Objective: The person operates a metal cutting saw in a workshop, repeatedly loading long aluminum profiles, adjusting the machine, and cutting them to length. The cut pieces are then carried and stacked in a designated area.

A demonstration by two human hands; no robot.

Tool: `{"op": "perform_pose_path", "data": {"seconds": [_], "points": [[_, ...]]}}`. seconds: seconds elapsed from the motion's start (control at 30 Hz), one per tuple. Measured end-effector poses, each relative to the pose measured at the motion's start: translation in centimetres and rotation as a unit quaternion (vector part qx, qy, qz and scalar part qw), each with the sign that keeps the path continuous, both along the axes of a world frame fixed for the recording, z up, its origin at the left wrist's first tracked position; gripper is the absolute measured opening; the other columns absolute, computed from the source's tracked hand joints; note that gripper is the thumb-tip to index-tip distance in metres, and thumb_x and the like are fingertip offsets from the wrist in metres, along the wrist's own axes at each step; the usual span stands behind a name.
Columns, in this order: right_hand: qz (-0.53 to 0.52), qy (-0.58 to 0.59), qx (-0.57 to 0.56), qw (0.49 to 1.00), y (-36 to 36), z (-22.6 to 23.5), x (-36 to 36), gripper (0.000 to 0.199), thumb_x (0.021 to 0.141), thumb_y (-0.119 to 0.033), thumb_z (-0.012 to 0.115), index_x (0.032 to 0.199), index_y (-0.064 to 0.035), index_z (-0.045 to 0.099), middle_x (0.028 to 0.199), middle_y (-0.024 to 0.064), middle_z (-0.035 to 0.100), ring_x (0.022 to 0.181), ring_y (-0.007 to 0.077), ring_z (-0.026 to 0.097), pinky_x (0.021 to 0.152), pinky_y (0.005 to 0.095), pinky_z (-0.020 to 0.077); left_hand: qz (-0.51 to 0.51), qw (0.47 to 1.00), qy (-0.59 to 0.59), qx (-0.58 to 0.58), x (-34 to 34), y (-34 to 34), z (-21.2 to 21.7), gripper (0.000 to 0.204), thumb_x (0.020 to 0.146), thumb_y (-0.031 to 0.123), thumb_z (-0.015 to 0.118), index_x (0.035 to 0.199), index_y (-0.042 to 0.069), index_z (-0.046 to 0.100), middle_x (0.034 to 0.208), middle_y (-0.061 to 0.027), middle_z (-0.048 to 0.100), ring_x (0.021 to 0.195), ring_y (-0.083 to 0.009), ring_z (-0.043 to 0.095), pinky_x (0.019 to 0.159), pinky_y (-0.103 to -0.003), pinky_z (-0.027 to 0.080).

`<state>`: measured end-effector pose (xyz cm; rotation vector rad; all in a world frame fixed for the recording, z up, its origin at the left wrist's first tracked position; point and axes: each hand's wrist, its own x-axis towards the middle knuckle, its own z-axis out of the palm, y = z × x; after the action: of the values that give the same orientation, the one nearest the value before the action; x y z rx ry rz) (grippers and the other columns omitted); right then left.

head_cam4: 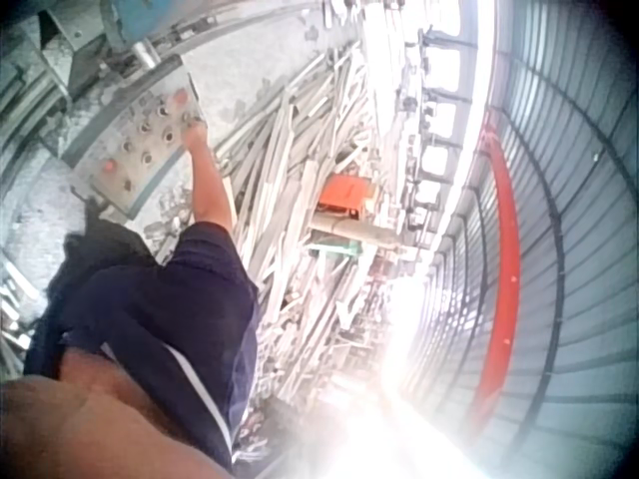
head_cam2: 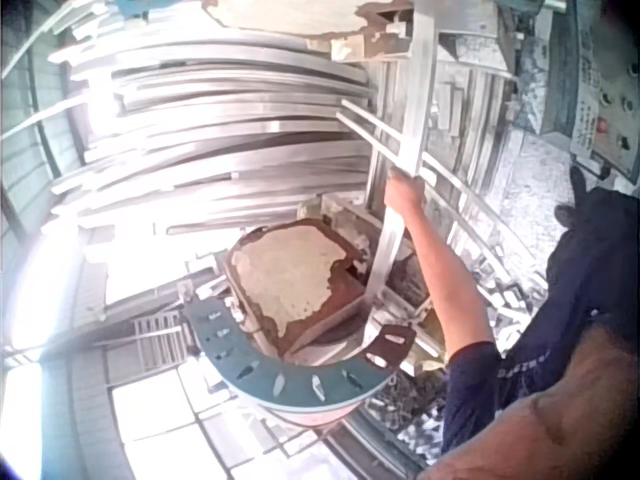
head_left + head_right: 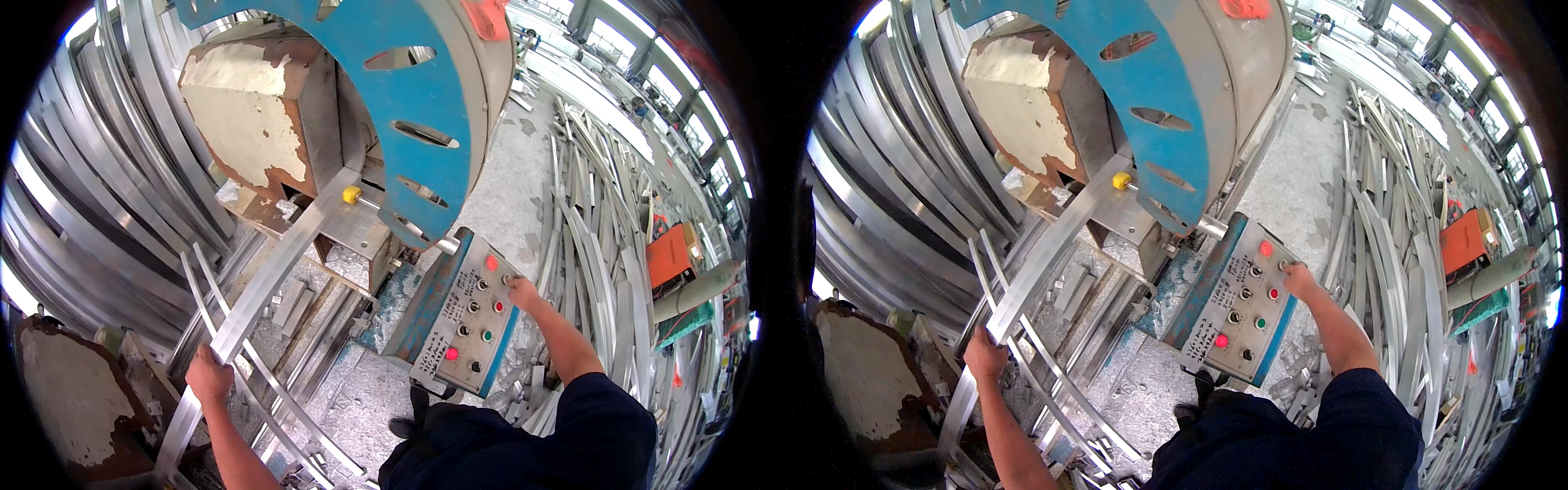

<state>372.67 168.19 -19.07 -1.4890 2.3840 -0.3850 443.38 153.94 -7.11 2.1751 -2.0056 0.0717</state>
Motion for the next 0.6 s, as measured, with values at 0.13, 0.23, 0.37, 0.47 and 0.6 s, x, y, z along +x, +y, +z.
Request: {"op": "perform_pose_path", "data": {"seconds": [0.13, 0.23, 0.37, 0.47, 0.6], "points": [[-0.010, -0.001, 0.000, 1.000, -0.1, 0.3, 0.4, 0.037, 0.072, -0.006, 0.051, 0.106, -0.0105, 0.066, 0.101, 0.0222, 0.061, 0.097, 0.0396, 0.059, 0.083, 0.0396, 0.0482, 0.005, 1.000, 0.000, 0.000, 0.1, 0.0, -0.2, 0.028, 0.060, 0.012, 0.068, 0.080, 0.008, 0.048, 0.074, -0.0130, 0.060, 0.073, -0.0381, 0.060, 0.062, -0.048, 0.047], [0.002, 0.012, -0.009, 1.000, 0.1, 0.3, 0.3, 0.036, 0.073, -0.006, 0.050, 0.106, -0.0096, 0.066, 0.102, 0.0222, 0.061, 0.097, 0.0388, 0.059, 0.083, 0.0393, 0.0481, 0.011, 1.000, 0.003, 0.009, 0.0, -0.1, 0.0, 0.028, 0.060, 0.012, 0.068, 0.079, 0.008, 0.048, 0.074, -0.0132, 0.060, 0.072, -0.0383, 0.060, 0.062, -0.048, 0.046], [-0.020, -0.023, 0.004, 1.000, -0.2, 0.2, 0.5, 0.036, 0.075, -0.007, 0.050, 0.107, -0.0096, 0.066, 0.103, 0.0222, 0.061, 0.099, 0.0383, 0.059, 0.085, 0.0384, 0.0479, 0.008, 1.000, 0.006, -0.004, -0.1, 0.1, 0.2, 0.027, 0.059, 0.011, 0.068, 0.077, 0.008, 0.047, 0.072, -0.0135, 0.060, 0.072, -0.0385, 0.060, 0.062, -0.048, 0.046], [-0.028, -0.026, 0.017, 0.999, 0.1, -0.2, 0.0, 0.038, 0.075, -0.007, 0.051, 0.110, -0.0106, 0.065, 0.110, 0.0233, 0.059, 0.104, 0.0387, 0.057, 0.089, 0.0379, 0.0467, 0.005, 1.000, 0.006, -0.010, -0.3, 0.2, 0.4, 0.027, 0.060, 0.011, 0.067, 0.077, 0.008, 0.048, 0.072, -0.0139, 0.060, 0.071, -0.0387, 0.060, 0.062, -0.048, 0.046], [-0.036, -0.005, -0.008, 0.999, 0.7, -0.8, 0.3, 0.044, 0.074, -0.007, 0.053, 0.116, -0.0119, 0.062, 0.121, 0.0250, 0.054, 0.110, 0.0398, 0.053, 0.094, 0.0390, 0.0446, 0.002, 1.000, 0.000, -0.003, -0.4, 0.2, 0.5, 0.026, 0.061, 0.010, 0.067, 0.079, 0.007, 0.049, 0.073, -0.0149, 0.061, 0.072, -0.0389, 0.060, 0.062, -0.049, 0.047]]}}
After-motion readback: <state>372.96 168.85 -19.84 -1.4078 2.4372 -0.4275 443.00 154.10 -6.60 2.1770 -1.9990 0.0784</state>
